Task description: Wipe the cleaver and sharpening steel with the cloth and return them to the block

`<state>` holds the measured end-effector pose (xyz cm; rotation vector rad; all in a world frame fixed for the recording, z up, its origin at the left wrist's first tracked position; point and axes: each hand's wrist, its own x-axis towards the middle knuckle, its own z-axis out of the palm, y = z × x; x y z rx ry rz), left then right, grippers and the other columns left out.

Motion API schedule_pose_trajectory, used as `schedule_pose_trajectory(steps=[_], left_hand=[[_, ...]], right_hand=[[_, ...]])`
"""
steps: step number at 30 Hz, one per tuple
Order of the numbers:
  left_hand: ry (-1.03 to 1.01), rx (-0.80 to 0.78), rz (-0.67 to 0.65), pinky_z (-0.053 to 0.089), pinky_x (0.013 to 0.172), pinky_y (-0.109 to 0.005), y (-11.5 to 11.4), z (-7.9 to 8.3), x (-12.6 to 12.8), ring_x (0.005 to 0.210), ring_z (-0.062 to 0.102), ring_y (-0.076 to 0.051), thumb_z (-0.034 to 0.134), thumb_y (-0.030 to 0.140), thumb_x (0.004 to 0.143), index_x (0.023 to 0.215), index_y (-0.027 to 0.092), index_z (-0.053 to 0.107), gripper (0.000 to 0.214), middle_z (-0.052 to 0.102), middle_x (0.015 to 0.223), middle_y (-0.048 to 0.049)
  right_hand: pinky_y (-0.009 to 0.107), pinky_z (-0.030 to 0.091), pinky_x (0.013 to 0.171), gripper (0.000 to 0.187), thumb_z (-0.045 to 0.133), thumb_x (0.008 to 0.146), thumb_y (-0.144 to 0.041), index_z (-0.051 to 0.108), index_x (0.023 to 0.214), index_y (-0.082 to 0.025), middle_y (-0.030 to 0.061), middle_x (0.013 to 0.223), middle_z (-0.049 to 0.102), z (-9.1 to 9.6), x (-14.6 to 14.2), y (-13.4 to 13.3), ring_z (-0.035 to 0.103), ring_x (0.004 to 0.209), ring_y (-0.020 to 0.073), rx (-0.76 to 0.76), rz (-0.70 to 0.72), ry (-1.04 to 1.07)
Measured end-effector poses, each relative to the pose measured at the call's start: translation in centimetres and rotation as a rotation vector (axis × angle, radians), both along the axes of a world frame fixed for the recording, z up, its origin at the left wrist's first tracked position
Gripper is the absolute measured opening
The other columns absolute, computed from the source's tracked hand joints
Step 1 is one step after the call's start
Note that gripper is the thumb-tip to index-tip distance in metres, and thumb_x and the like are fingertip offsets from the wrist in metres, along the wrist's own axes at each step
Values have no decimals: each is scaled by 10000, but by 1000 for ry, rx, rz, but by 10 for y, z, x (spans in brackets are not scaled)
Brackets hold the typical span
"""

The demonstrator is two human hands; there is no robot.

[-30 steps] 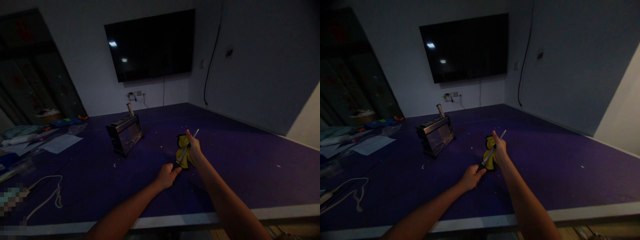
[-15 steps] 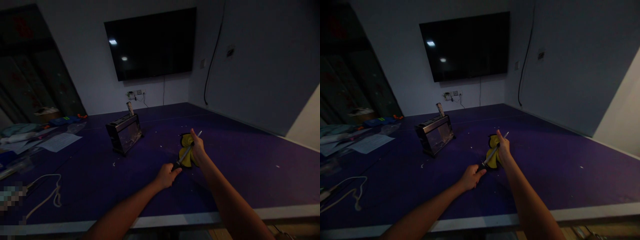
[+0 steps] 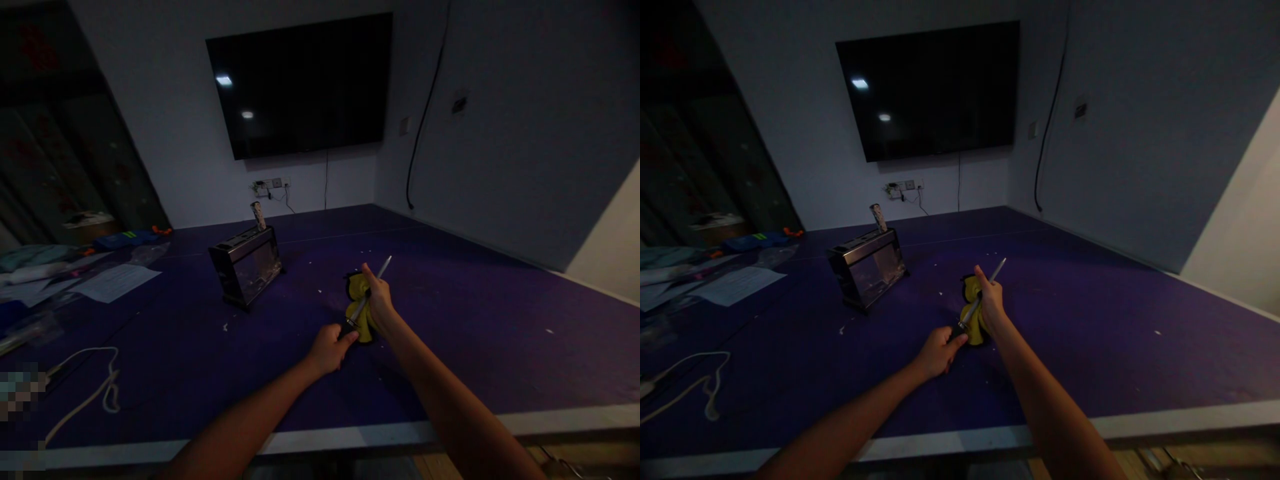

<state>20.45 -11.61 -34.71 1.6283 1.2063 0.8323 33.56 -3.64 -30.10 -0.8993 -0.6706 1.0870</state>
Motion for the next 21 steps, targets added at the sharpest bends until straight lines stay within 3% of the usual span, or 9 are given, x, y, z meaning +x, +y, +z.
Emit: schedule_pose_trajectory(steps=[21], left_hand=[[-110, -51, 30, 256, 324, -187, 3, -2, 2, 280, 362, -68, 444, 623, 769, 700, 188, 406, 442, 396, 403, 91]], right_hand=[[211, 278, 308, 477, 768, 477, -545, 440, 489, -198, -46, 385, 433, -4, -32, -14, 356, 327, 67, -57, 90, -125]])
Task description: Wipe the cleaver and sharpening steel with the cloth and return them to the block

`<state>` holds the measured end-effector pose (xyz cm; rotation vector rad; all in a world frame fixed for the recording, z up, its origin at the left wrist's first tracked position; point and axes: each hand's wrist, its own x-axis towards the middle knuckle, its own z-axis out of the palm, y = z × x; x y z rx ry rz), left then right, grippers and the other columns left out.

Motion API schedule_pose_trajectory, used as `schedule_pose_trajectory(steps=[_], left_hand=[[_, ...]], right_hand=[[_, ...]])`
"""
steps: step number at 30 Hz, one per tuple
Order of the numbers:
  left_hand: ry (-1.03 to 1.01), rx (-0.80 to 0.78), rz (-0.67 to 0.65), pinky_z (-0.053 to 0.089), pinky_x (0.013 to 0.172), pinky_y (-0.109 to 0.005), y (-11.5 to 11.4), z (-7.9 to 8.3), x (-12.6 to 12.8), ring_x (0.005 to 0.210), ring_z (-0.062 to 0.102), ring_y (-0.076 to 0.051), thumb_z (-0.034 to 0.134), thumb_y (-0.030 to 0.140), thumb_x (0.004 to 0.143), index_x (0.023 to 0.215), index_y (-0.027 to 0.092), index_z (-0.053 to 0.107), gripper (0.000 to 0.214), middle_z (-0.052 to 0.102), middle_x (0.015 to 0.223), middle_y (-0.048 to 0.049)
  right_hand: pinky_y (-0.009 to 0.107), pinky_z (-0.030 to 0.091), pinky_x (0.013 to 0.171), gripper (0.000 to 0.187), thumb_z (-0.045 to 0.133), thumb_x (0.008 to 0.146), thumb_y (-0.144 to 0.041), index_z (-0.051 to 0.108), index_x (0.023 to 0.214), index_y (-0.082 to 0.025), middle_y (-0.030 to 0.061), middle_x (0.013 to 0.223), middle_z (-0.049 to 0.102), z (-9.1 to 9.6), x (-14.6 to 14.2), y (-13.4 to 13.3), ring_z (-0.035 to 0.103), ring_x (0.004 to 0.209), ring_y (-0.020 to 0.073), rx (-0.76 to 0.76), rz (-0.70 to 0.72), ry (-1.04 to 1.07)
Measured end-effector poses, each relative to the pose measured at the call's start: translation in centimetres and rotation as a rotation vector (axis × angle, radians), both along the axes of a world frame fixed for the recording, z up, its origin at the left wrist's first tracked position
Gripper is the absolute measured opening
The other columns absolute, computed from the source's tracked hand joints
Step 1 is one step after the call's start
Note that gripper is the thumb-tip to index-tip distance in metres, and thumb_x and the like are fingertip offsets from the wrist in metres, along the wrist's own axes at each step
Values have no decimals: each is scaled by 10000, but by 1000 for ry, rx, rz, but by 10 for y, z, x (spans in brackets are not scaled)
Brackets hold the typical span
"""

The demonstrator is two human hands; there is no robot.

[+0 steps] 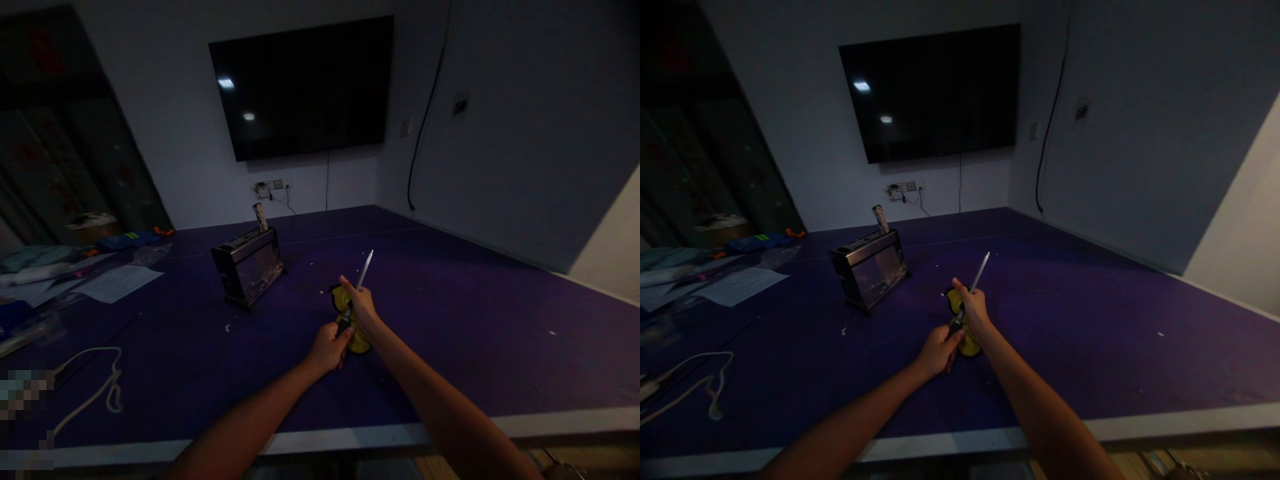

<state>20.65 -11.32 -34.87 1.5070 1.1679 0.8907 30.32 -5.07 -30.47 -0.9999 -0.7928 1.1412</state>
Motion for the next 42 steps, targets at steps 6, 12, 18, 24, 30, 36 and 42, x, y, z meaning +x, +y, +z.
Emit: schedule_pose_trajectory(steps=[6, 12, 18, 24, 30, 36, 42], left_hand=[[15, 18, 1, 255, 326, -193, 1, 1, 0, 284, 363, -72, 433, 614, 782, 690, 192, 400, 433, 394, 402, 87], [57, 10, 9, 264, 349, -198, 1, 2, 2, 310, 370, -74, 437, 617, 777, 667, 190, 412, 442, 394, 405, 78], [124, 18, -28, 251, 361, -202, 0, 0, 3, 329, 388, -83, 438, 598, 785, 657, 188, 422, 430, 397, 411, 71], [203, 54, -69, 253, 389, -203, -2, 1, 0, 356, 403, -87, 438, 584, 792, 693, 184, 441, 412, 422, 441, 65], [315, 153, -87, 254, 438, -212, -2, 3, -2, 429, 421, -102, 456, 543, 796, 637, 185, 440, 392, 434, 457, 42], [430, 294, -103, 215, 465, -220, 1, 6, -1, 498, 365, -95, 469, 505, 803, 563, 178, 405, 410, 414, 506, 30], [521, 323, -146, 194, 477, -222, 1, 7, -1, 517, 348, -87, 458, 523, 805, 575, 163, 416, 429, 411, 545, 31]], right_hand=[[211, 254, 306, 486, 757, 510, -542, 407, 480, -207, -60, 377, 392, -2, 2, 6, 316, 324, 56, 11, -7, 8], [222, 291, 322, 488, 753, 506, -565, 422, 494, -206, -47, 383, 426, -4, 10, 15, 369, 332, 77, 44, -22, 47], [236, 316, 334, 488, 739, 527, -580, 413, 499, -217, -50, 401, 436, -3, 28, 23, 386, 338, 84, 54, -84, 107], [247, 368, 358, 466, 746, 531, -567, 441, 518, -216, -43, 433, 473, 4, 44, 27, 429, 358, 95, 53, -179, 180], [252, 407, 371, 451, 751, 520, -567, 486, 562, -205, -36, 474, 530, 5, 65, 35, 478, 380, 107, 64, -266, 241], [256, 445, 383, 450, 751, 524, -568, 503, 580, -197, -32, 505, 559, 6, 85, 34, 505, 398, 112, 96, -300, 308], [263, 453, 366, 454, 727, 543, -594, 534, 622, -191, -28, 510, 572, 7, 101, 37, 530, 397, 128, 108, -345, 334]])
